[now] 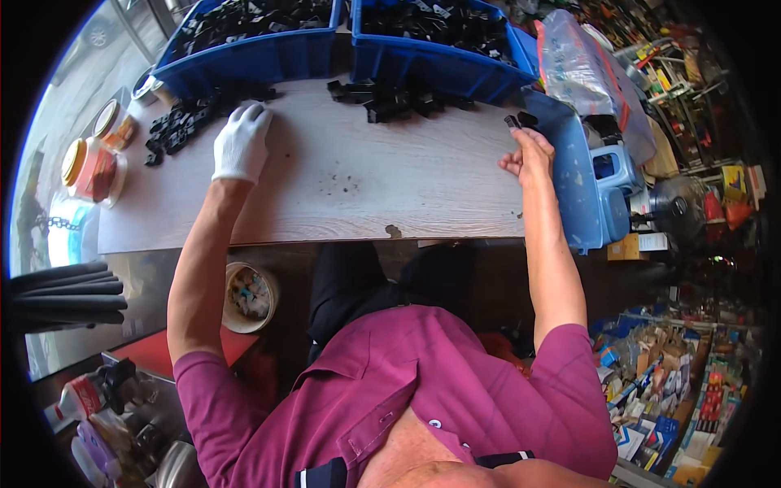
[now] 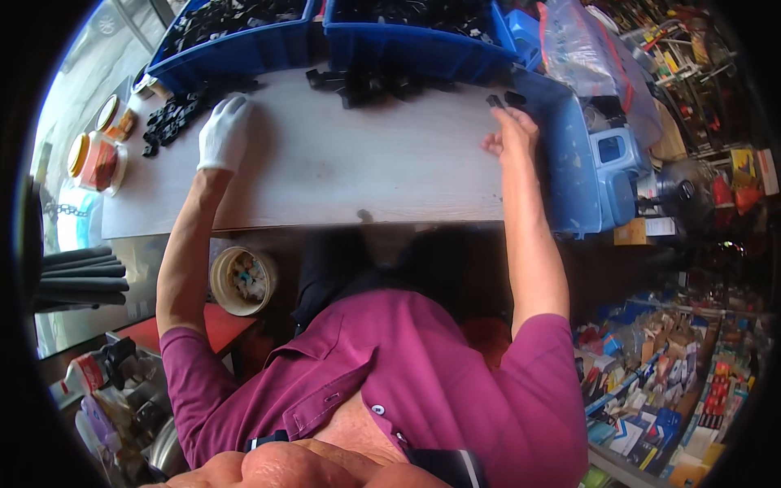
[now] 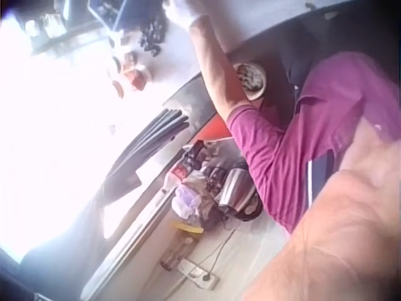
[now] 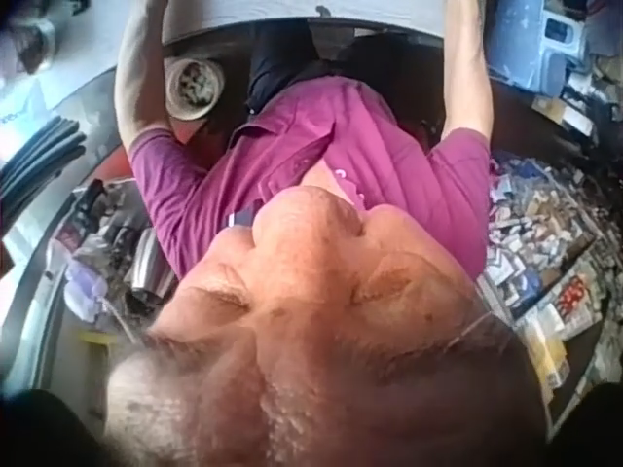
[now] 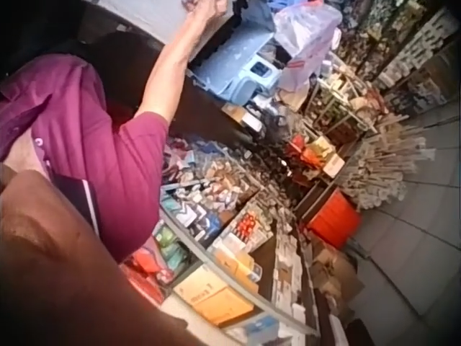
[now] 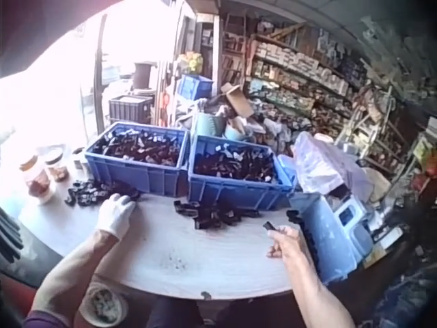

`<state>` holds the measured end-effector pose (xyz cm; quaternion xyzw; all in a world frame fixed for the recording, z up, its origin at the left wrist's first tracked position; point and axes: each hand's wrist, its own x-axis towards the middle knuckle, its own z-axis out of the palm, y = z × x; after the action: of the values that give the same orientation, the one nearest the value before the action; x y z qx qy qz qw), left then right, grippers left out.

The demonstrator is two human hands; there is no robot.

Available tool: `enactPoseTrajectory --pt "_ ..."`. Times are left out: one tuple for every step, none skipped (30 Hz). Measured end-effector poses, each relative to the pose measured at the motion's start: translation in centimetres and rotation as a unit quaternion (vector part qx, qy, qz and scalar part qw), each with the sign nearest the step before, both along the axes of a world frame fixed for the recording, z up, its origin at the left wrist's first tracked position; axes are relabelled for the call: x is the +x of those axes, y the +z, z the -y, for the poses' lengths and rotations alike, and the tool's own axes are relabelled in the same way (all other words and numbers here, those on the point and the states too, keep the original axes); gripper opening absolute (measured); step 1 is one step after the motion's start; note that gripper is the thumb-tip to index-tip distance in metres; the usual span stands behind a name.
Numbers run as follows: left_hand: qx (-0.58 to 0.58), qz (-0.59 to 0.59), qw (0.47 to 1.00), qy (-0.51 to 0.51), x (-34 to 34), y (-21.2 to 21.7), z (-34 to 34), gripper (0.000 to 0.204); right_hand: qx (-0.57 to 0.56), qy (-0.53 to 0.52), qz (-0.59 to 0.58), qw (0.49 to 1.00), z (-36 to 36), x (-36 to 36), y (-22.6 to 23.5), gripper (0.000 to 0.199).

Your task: Sorting small black plastic components on a workbench into storage bins.

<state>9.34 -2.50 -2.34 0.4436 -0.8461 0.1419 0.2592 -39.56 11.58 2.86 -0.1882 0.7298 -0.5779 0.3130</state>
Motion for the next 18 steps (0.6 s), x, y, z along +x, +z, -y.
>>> enactPoseTrajectory --pt "0.002 -0.004 1.0 -0.015 -0.7 0.1 -0.9 0.038 0.006 -0.018 -0.015 1.0 0.2 -0.8 0.0 0.04" --pt "0.005 -0.007 1.0 -0.029 -1.4 0.2 -1.7 0.038 0.013 -0.036 -0.03 0.999 0.1 -1.6 -0.1 0.041" --pt "0.008 0.002 0.999 -0.035 -1.8 0.5 -2.6 0.04 0.008 -0.035 -0.031 0.999 0.4 -1.5 -0.3 0.044" --pt "0.024 -0.001 0.999 -0.043 -2.0 0.9 -3.3 0.041 0.012 -0.014 -0.044 0.999 0.7 -0.8 -0.1 0.044" --pt "0.041 -0.003 0.998 -0.051 -2.2 1.3 -3.9 0.041 0.015 0.008 -0.057 0.998 1.1 0.0 0.1 0.044" --pt "0.053 -0.018 0.997 -0.059 -2.4 1.8 -4.3 0.042 0.025 0.038 -0.061 0.997 1.6 0.4 0.0 0.051" --pt "0.053 -0.018 0.997 -0.058 -2.4 1.8 -4.3 0.042 0.037 0.064 -0.074 0.995 2.2 0.8 0.0 0.054" --pt "0.052 -0.014 0.997 -0.064 -2.4 1.8 -4.2 0.043 0.049 0.09 -0.086 0.991 2.8 1.2 0.0 0.058" --pt "0.051 -0.008 0.996 -0.069 -2.5 2.3 -4.3 0.045 0.043 0.121 -0.08 0.988 3.3 1.6 -0.1 0.064" --pt "0.064 -0.007 0.995 -0.077 -2.8 2.6 -4.7 0.048 0.051 0.132 -0.101 0.985 3.8 2.1 -0.2 0.065" --pt "0.077 -0.006 0.993 -0.085 -3.4 2.8 -5.2 0.051 0.059 0.143 -0.121 0.98 4.5 2.5 -0.3 0.065" --pt "0.083 0.027 0.991 -0.104 -3.8 3.3 -5.6 0.055 0.079 0.149 -0.142 0.975 5.2 3.0 -0.2 0.064" --pt "0.082 0.026 0.989 -0.12 -4.1 3.4 -5.9 0.056 0.079 0.154 -0.14 0.975 5.7 3.4 0.0 0.064" --pt "0.082 0.024 0.987 -0.135 -4.4 3.5 -6.1 0.057 0.098 0.159 -0.181 0.966 6.1 3.9 0.2 0.062" --pt "0.083 0.028 0.987 -0.132 -4.6 3.3 -6.2 0.06 0.117 0.164 -0.222 0.954 6.5 4.1 0.2 0.061" --pt "0.085 0.032 0.987 -0.129 -4.6 3.3 -6.3 0.06 0.117 0.168 -0.22 0.954 6.9 4.3 0.2 0.061" --pt "0.086 0.036 0.987 -0.127 -4.6 3.3 -6.3 0.061 0.131 0.171 -0.24 0.947 7.2 4.4 0.2 0.06" --pt "0.087 0.03 0.987 -0.131 -4.8 3.5 -6.3 0.06 0.145 0.172 -0.26 0.939 7.3 4.3 0.2 0.059"
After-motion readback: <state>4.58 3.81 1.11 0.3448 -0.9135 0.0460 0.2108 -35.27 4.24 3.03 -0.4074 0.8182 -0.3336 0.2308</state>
